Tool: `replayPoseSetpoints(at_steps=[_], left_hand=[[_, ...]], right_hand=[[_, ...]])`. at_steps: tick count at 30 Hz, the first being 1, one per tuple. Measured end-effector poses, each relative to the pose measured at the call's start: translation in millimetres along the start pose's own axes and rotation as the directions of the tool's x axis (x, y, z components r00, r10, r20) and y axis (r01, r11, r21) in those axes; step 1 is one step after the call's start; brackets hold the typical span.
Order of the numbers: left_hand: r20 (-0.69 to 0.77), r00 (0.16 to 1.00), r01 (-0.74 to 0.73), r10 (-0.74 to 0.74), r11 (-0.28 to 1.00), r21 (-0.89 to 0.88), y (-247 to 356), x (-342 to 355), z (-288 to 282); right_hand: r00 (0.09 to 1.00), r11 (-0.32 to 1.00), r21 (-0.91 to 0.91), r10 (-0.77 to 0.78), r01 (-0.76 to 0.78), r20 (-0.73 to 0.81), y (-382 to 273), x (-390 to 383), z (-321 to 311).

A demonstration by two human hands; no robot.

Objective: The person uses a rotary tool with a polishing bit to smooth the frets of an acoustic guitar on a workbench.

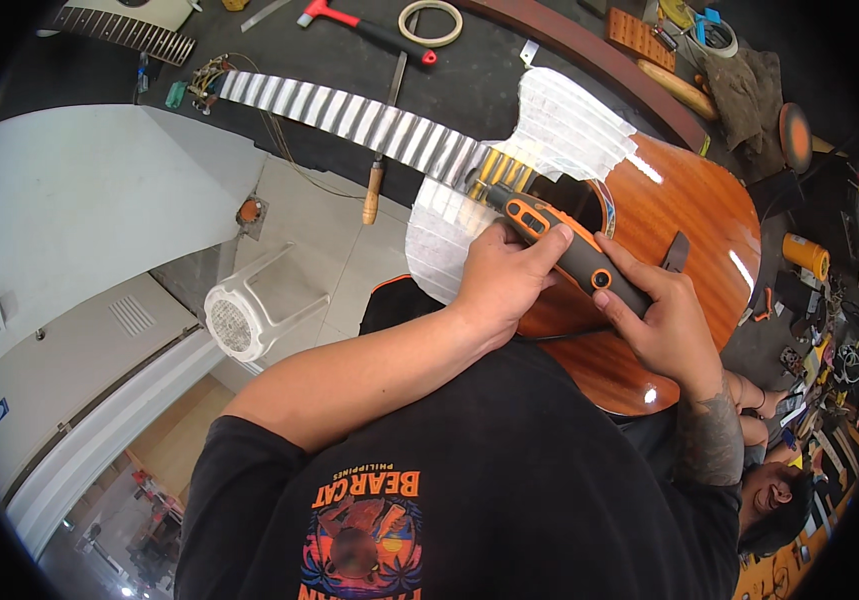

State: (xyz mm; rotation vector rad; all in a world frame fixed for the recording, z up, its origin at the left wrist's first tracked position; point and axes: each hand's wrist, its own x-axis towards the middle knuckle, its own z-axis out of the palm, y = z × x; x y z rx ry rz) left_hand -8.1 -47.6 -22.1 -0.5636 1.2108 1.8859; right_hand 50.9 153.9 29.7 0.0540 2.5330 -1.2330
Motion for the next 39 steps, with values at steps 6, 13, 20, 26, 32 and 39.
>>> replayPoseSetpoints(at_steps=[6, 13, 20, 26, 32, 39], left_hand=[[-0.005, 1.0, -0.012, 0.012, 1.0, -0.003, 2, 2, 4], [-0.007, 1.0, -0.025, 0.025, 1.0, -0.009, 7, 4, 8], [-0.019, 1.0, -0.016, 0.017, 1.0, 0.019, 11, 6, 12], [-0.024, 1.0, -0.015, 0.015, 1.0, 0.024, 14, 9, 14], [-0.02, 1.0, -0.016, 0.017, 0.999, 0.038, 16, 13, 15], [-0.037, 0.999, -0.008, 0.009, 0.999, 0.034, 20, 15, 20]], right_hand=[[1.0, 0.999, 0.036, 0.014, -0.014, 0.007, 0, 3, -3], [0.999, 0.998, 0.041, 0.038, -0.039, 0.022, -1, 6, -8], [0.994, 0.991, 0.09, 0.097, -0.101, 0.043, -4, 9, -12], [0.995, 0.992, 0.073, 0.096, -0.099, 0.034, -1, 11, -13], [0.994, 0.988, 0.109, 0.106, -0.109, 0.038, -1, 14, -16], [0.996, 0.989, 0.117, 0.086, -0.087, 0.016, 4, 15, -16]])
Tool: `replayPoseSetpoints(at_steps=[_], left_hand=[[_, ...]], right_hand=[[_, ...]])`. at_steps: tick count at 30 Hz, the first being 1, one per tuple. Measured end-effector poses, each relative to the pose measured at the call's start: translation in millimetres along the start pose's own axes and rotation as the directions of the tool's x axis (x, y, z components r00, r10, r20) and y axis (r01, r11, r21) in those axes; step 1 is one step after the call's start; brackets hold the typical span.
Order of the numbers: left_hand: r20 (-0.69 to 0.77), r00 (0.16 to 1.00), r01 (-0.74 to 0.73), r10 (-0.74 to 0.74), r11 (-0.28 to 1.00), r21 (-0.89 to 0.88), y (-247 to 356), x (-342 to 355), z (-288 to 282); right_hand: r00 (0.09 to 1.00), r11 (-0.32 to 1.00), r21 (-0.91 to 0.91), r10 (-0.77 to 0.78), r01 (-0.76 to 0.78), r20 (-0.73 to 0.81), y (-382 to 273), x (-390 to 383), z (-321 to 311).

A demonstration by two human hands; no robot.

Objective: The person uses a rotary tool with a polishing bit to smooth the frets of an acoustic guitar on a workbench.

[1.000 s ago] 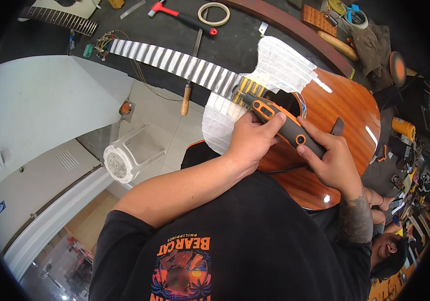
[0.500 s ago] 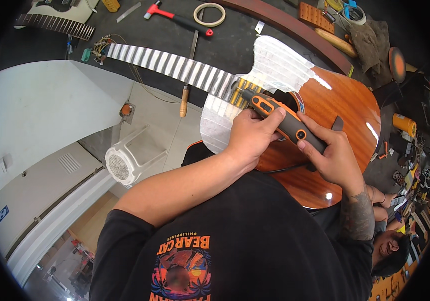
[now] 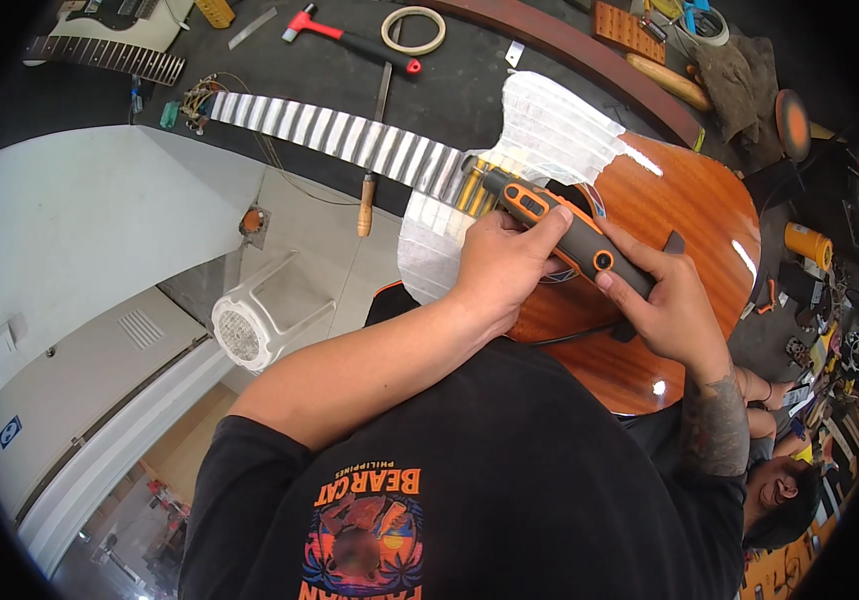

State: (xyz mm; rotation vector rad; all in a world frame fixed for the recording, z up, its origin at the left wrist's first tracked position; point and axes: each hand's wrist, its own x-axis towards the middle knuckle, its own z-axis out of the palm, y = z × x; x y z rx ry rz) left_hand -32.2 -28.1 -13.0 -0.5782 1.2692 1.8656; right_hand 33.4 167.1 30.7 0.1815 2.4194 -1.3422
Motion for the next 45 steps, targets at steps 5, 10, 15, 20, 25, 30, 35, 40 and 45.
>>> replayPoseSetpoints(at_steps=[5, 10, 15, 20, 25, 30, 35, 40, 45], left_hand=[[-0.006, 1.0, -0.009, 0.009, 1.0, 0.008, 3, 1, 2], [-0.032, 0.999, -0.009, 0.01, 1.0, 0.023, 5, 0, 4], [-0.016, 1.0, -0.016, 0.016, 1.0, 0.025, 2, 5, 3], [-0.034, 0.999, -0.008, 0.009, 0.999, 0.033, 4, 4, 5], [-0.024, 1.0, -0.01, 0.011, 0.998, 0.058, 5, 5, 4], [0.017, 1.0, -0.023, 0.023, 1.0, 0.019, -10, -13, -4], [0.086, 0.996, 0.019, -0.014, 0.998, -0.052, -24, -32, -14], [0.101, 0.995, 0.009, -0.002, 0.998, -0.07, -32, -36, -17], [0.085, 0.996, 0.041, -0.034, 0.996, -0.08, -34, -40, -20]], right_hand=[[0.998, 0.999, -0.005, 0.052, -0.052, 0.018, 1, 2, -2], [1.0, 1.0, 0.008, 0.022, -0.022, 0.004, 5, 4, -2], [0.999, 0.999, 0.002, 0.051, -0.051, 0.005, 3, 4, -4], [0.997, 0.997, 0.027, 0.076, -0.076, 0.021, -1, 5, -6], [0.999, 0.999, 0.017, 0.049, -0.049, 0.018, 0, 5, -5], [0.974, 0.976, -0.04, -0.216, 0.214, -0.062, 11, -10, 6], [0.996, 0.991, -0.098, -0.084, 0.087, 0.039, -1, -29, 10], [0.997, 0.985, -0.155, -0.067, 0.072, 0.036, -5, -39, 12], [0.994, 0.968, -0.226, -0.109, 0.111, 0.022, -6, -45, 20]])
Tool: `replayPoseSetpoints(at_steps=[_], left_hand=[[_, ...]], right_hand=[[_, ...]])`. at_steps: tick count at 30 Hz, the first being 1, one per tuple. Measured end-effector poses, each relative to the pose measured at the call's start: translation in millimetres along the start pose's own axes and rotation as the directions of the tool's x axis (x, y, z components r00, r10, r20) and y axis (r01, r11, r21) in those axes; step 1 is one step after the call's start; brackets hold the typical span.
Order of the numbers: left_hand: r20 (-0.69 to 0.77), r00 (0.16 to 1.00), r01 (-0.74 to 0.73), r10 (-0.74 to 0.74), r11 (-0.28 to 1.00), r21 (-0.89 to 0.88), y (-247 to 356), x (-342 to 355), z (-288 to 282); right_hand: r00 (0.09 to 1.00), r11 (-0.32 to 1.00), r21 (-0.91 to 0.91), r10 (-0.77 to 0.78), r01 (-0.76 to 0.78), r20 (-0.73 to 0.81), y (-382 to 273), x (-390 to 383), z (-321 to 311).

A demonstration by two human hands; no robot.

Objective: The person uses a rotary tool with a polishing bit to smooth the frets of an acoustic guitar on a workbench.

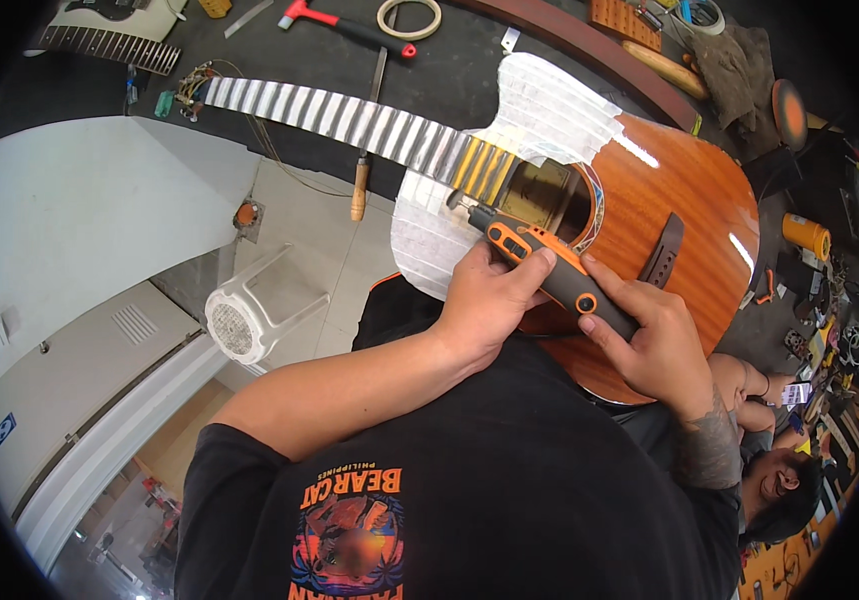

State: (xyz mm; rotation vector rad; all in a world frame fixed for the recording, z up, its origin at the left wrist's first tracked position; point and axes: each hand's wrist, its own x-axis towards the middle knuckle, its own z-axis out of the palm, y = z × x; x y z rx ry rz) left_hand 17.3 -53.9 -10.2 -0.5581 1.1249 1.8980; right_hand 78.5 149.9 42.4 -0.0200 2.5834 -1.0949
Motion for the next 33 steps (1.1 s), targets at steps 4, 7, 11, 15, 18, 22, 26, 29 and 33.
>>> replayPoseSetpoints(at_steps=[4, 7, 11, 15, 18, 22, 26, 29, 33], left_hand=[[-0.005, 1.0, -0.011, 0.011, 0.999, -0.032, -1, 1, -2], [-0.003, 1.0, -0.014, 0.014, 1.0, -0.005, -1, 2, -1], [-0.007, 1.0, -0.013, 0.013, 1.0, -0.009, -1, 6, -2], [-0.005, 1.0, -0.015, 0.015, 1.0, -0.014, 0, 6, -1], [0.002, 1.0, -0.014, 0.014, 1.0, -0.012, 2, 6, 0], [-0.011, 1.0, -0.013, 0.013, 0.999, -0.041, 1, 8, 0], [0.011, 1.0, -0.013, 0.013, 1.0, -0.007, 1, 7, -1], [0.003, 1.0, -0.013, 0.013, 1.0, -0.018, 1, 8, 0], [-0.03, 0.999, -0.025, 0.023, 0.997, -0.072, 0, 11, 0]], right_hand=[[1.0, 1.0, -0.028, -0.006, 0.006, -0.004, -2, 1, 2], [1.0, 0.999, -0.034, 0.006, -0.006, -0.006, -1, 3, 2], [1.0, 0.999, -0.03, 0.018, -0.018, -0.001, -1, 5, 1], [1.0, 0.999, -0.036, 0.019, -0.019, -0.003, 0, 7, 0], [0.999, 0.999, -0.027, 0.032, -0.032, 0.003, -1, 8, -2], [0.999, 0.999, -0.025, 0.043, -0.043, 0.007, -2, 9, -3], [0.999, 0.999, -0.004, 0.048, -0.048, 0.008, -1, 9, -3], [0.999, 0.999, -0.006, 0.051, -0.051, 0.014, -1, 10, -4], [0.997, 0.997, 0.002, 0.074, -0.074, 0.026, -4, 11, -7]])
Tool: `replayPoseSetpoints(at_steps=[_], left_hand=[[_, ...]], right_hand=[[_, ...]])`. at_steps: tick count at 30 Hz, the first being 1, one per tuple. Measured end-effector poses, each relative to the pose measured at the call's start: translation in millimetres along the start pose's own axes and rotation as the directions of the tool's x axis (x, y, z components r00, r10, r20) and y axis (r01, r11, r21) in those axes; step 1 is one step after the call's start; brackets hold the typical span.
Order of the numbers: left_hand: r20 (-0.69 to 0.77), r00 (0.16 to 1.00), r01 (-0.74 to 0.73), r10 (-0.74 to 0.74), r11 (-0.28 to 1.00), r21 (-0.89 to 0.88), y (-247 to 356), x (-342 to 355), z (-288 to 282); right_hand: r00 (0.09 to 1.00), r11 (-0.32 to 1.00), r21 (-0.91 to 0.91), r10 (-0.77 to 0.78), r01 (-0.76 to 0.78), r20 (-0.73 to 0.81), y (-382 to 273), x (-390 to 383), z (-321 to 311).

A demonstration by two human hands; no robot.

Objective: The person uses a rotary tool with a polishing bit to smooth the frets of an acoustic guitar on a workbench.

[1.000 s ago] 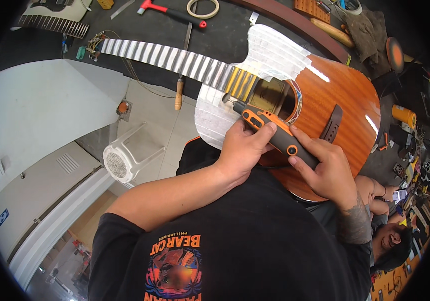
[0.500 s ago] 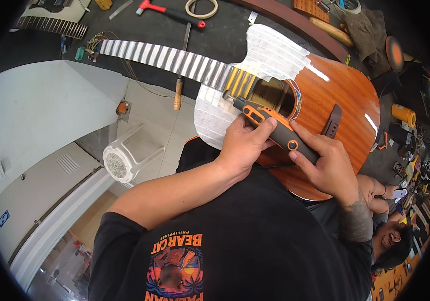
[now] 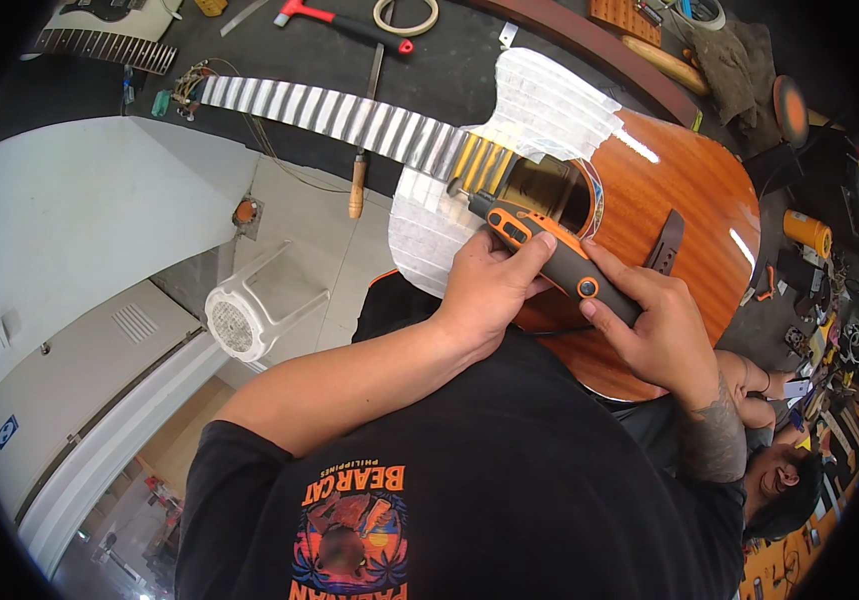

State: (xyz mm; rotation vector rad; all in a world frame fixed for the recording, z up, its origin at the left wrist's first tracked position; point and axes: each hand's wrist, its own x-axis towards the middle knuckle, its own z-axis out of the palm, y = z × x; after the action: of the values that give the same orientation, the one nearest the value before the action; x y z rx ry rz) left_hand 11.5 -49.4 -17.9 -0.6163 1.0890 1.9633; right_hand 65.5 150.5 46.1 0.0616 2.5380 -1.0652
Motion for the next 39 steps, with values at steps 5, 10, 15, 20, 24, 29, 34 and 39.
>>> replayPoseSetpoints(at_steps=[5, 10, 15, 20, 24, 29, 34, 39], left_hand=[[0.029, 1.0, 0.009, -0.011, 0.998, 0.061, 3, -1, 2], [0.024, 1.0, 0.005, -0.007, 0.998, 0.069, 4, 1, 4], [0.023, 1.0, 0.003, -0.005, 0.998, 0.063, 4, 4, 6], [0.033, 0.999, -0.005, 0.002, 0.998, 0.067, 5, 6, 7], [0.019, 1.0, -0.003, 0.001, 0.997, 0.078, 6, 8, 9], [0.001, 1.0, 0.005, -0.005, 0.995, 0.095, 10, 9, 14], [-0.006, 1.0, -0.006, 0.007, 0.996, 0.089, 10, 12, 16], [-0.007, 1.0, -0.003, 0.003, 0.995, 0.099, 11, 16, 16]], right_hand=[[1.0, 1.0, 0.017, -0.01, 0.01, 0.004, 1, 2, -2], [1.0, 0.999, 0.038, -0.023, 0.023, -0.01, 3, 3, -3], [1.0, 0.999, 0.048, -0.02, 0.02, 0.001, 3, 6, -6], [1.0, 0.996, 0.086, 0.009, -0.01, 0.006, 5, 8, -7], [1.0, 0.995, 0.093, 0.016, -0.018, 0.019, 7, 10, -9], [1.0, 0.989, 0.144, -0.013, 0.015, -0.018, 11, 12, -8], [1.0, 0.988, 0.151, 0.026, -0.028, 0.016, 10, 15, -13], [1.0, 0.989, 0.147, 0.019, -0.02, 0.007, 15, 17, -13]])
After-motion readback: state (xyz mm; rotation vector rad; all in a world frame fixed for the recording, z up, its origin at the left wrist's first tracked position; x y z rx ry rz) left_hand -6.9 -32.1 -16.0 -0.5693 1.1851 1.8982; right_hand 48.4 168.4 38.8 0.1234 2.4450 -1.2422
